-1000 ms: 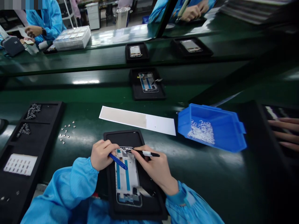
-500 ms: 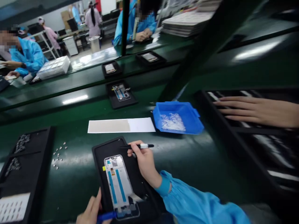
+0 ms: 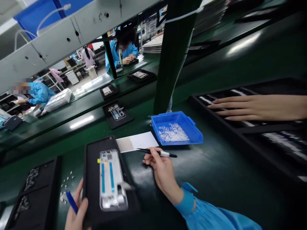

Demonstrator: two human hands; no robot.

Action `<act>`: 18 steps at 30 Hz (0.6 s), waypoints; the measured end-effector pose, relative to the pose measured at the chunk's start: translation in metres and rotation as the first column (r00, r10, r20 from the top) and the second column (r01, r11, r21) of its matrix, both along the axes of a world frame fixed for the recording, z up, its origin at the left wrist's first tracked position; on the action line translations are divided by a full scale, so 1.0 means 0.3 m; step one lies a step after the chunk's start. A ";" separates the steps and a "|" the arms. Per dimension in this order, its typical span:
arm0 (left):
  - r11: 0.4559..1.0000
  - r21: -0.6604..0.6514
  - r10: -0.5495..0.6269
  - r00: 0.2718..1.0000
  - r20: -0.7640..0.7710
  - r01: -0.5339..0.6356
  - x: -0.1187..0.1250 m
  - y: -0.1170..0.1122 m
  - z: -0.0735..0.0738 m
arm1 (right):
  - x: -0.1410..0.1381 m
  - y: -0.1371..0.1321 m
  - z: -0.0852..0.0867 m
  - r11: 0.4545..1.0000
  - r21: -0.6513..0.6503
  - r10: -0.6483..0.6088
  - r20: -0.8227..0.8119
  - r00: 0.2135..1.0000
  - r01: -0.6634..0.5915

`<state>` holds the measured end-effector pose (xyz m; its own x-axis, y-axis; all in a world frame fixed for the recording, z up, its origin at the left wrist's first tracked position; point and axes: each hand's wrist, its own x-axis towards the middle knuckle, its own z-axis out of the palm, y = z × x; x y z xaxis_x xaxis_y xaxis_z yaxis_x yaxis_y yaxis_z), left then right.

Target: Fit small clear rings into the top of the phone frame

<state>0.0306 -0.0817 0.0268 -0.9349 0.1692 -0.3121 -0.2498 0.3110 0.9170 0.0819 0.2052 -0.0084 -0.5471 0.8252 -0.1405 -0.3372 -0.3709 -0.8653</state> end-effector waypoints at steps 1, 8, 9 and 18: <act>0.998 0.006 0.069 0.997 0.023 -0.069 -0.067 0.026 0.050 | -0.003 0.002 0.002 1.000 -0.004 0.018 0.006 1.000 -0.018; 0.953 0.106 0.290 0.955 -0.062 -0.283 -0.545 0.173 0.145 | -0.013 -0.050 -0.032 0.901 0.226 0.347 0.136 0.928 -0.371; 0.946 0.109 0.316 0.945 -0.084 -0.306 -0.583 0.175 0.131 | -0.014 -0.054 -0.037 0.871 0.263 0.385 0.155 0.910 -0.414; 0.967 -0.253 -0.128 0.926 -0.356 0.037 -0.621 0.391 0.055 | -0.030 -0.067 -0.072 0.676 0.466 0.515 0.257 0.818 -0.572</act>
